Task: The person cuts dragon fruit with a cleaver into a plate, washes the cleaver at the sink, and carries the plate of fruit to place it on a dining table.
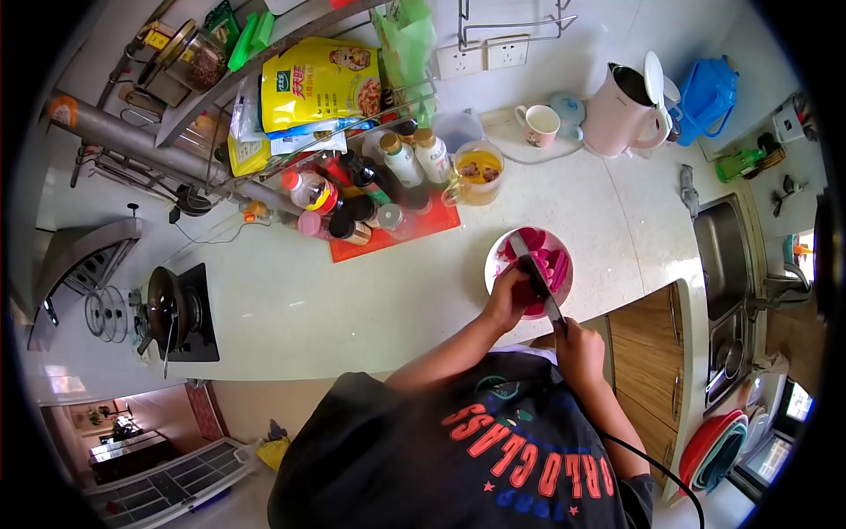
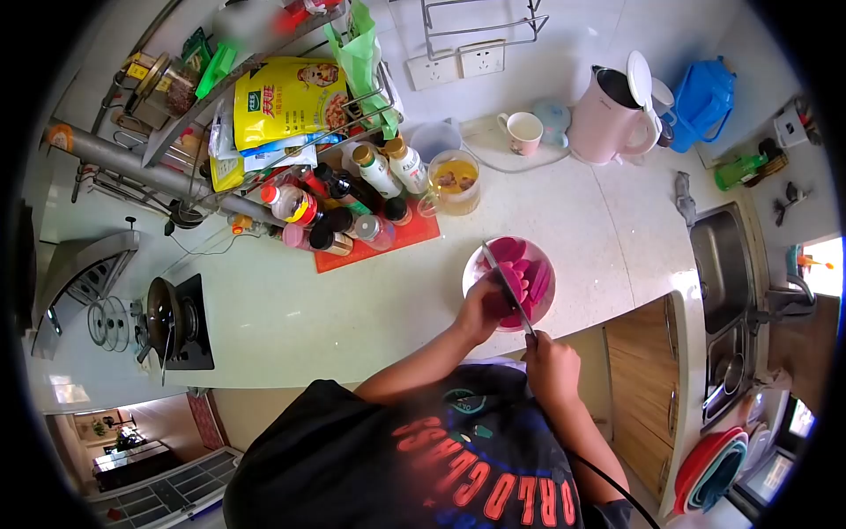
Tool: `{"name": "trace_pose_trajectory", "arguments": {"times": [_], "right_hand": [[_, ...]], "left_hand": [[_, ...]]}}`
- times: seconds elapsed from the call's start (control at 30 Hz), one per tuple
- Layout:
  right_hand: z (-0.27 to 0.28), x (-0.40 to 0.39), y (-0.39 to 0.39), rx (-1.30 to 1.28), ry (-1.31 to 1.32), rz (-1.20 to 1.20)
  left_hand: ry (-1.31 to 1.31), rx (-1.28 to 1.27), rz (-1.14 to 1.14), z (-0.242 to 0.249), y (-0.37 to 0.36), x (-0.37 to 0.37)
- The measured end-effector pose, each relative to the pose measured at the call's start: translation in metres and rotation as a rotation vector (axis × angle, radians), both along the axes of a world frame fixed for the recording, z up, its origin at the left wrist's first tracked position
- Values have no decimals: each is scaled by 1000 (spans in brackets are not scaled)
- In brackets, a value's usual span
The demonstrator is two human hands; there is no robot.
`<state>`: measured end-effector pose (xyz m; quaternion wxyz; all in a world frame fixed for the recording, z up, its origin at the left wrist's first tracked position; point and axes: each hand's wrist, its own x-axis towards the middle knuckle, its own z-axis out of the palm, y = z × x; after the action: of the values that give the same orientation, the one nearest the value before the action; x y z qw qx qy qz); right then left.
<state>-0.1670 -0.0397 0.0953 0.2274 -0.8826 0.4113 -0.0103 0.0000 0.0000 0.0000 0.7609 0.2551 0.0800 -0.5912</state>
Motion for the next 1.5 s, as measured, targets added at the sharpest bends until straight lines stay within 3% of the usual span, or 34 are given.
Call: {"name": "trace_pose_trajectory", "arguments": {"times": [0.27, 0.47, 0.77, 0.97, 1.13, 1.33, 1.5], "right_hand": [[4, 5, 3, -8, -23, 20], [7, 5, 3, -5, -39, 16], [16, 4, -5, 46, -58, -50], [34, 5, -16, 243, -132, -55], [52, 4, -30, 819, -216, -352], [41, -10, -51, 1050, -360, -370], [37, -14, -53, 1041, -357, -386]], "left_hand": [[-40, -40, -16, -41, 2, 4], [-15, 15, -8, -34, 2, 2], [302, -280, -98, 9, 5, 24], [354, -324, -212, 7, 7, 36], [421, -389, -248, 14, 10, 39], [356, -404, -283, -3, 2, 36], [370, -314, -287, 11, 1, 32]]}}
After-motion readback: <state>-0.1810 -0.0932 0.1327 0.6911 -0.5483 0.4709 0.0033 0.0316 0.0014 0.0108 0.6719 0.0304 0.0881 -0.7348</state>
